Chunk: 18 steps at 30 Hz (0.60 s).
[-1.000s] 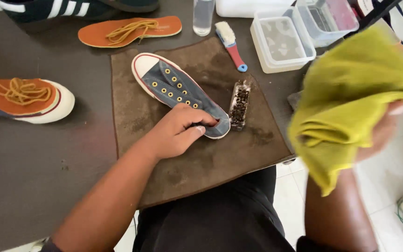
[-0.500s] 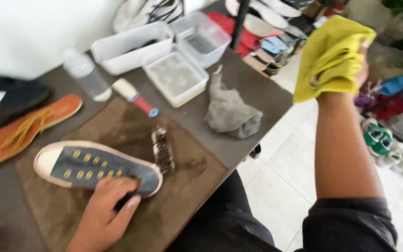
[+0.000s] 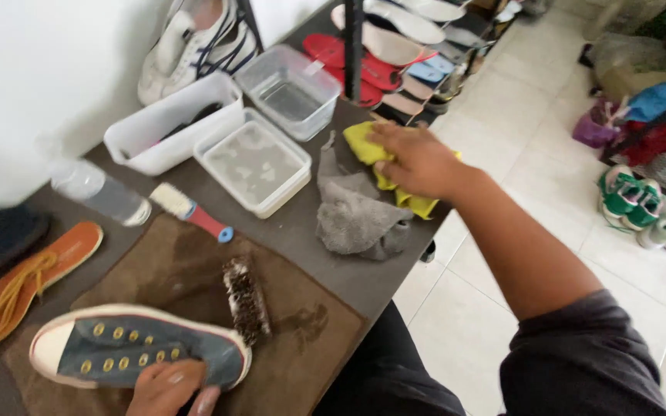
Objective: The person cleans a blue canvas sneaker by scrubbing the toe and side panels with a brush and wiping with a yellow cloth. The person repeatedly scrubs and wipes the same areas, then inserts a red shoe tree into the shoe.
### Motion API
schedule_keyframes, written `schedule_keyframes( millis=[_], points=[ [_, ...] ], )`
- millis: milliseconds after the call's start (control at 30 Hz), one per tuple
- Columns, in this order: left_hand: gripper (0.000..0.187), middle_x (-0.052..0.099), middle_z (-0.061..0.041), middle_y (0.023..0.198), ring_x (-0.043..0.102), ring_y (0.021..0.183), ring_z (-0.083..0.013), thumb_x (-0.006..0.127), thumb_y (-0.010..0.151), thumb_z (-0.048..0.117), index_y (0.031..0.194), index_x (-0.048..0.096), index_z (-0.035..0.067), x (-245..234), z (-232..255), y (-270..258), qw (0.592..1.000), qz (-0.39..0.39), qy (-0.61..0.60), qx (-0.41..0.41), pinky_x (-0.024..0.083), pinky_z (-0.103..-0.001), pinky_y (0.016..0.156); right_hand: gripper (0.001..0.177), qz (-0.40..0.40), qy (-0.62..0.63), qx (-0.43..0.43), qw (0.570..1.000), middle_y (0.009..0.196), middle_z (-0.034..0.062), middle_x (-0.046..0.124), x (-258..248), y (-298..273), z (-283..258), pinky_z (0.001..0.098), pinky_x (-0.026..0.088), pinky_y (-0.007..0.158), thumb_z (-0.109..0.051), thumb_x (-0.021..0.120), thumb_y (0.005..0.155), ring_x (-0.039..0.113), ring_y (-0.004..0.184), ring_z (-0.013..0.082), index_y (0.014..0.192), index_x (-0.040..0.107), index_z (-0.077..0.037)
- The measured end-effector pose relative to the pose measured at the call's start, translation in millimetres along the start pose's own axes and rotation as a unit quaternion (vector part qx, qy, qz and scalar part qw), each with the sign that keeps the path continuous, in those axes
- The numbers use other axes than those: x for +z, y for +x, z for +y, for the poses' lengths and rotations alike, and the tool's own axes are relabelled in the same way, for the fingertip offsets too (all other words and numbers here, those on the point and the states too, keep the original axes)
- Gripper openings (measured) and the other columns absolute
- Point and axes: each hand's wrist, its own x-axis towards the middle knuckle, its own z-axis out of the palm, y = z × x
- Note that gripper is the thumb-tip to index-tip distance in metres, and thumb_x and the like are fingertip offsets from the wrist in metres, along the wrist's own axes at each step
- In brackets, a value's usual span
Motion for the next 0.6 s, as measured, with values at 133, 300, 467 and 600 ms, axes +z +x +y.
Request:
schedule_keyframes(
  millis=[133,300,467,600],
  points=[
    [0.022,0.052,0.0,0.069,0.053,0.061,-0.0172,0.06,0.094,0.025,0.077,0.056,0.011,-28,48,22,0.991,0.052,-0.117,0.047,0.038,-0.032,0.078,0.04,0.21,-0.008,-0.168,0.963,0.139,0.0262,0.065,-18,-3,-31,0.0562,0.044,0.1,-0.015,0.062,0.103,0.064,0.127,0.0432,0.139,0.061,0.004],
    [0.024,0.062,0.002,0.074,0.061,0.067,-0.0205,0.053,0.1,0.023,0.08,0.06,0.012,-49,68,28,0.987,0.015,-0.135,0.091,0.035,-0.034,0.078,0.045,0.165,0.0,-0.38,0.91,0.14,0.0181,0.065,-35,-5,-167,0.0521,0.054,0.11,-0.007,0.074,0.096,0.065,0.129,0.0367,0.139,0.062,-0.002],
    [0.028,0.055,0.001,0.069,0.057,0.065,-0.0225,0.048,0.103,0.023,0.077,0.054,0.012,-53,72,28,0.986,0.021,-0.126,0.11,0.033,-0.036,0.074,0.058,-0.015,-0.128,-0.447,0.885,0.161,0.0075,0.046,30,21,-218,0.0486,0.033,0.119,-0.013,0.054,0.096,0.042,0.149,0.0273,0.153,0.048,-0.016],
    [0.041,0.059,0.0,0.062,0.066,0.069,-0.0235,0.053,0.105,0.029,0.067,0.052,0.016,-41,72,24,0.976,0.111,-0.155,0.102,0.039,-0.036,0.08,0.037,-0.011,-0.209,-0.456,0.865,0.133,0.0031,0.066,56,37,-237,0.0477,0.042,0.108,-0.017,0.063,0.093,0.053,0.138,0.0242,0.129,0.064,-0.016]
  ],
)
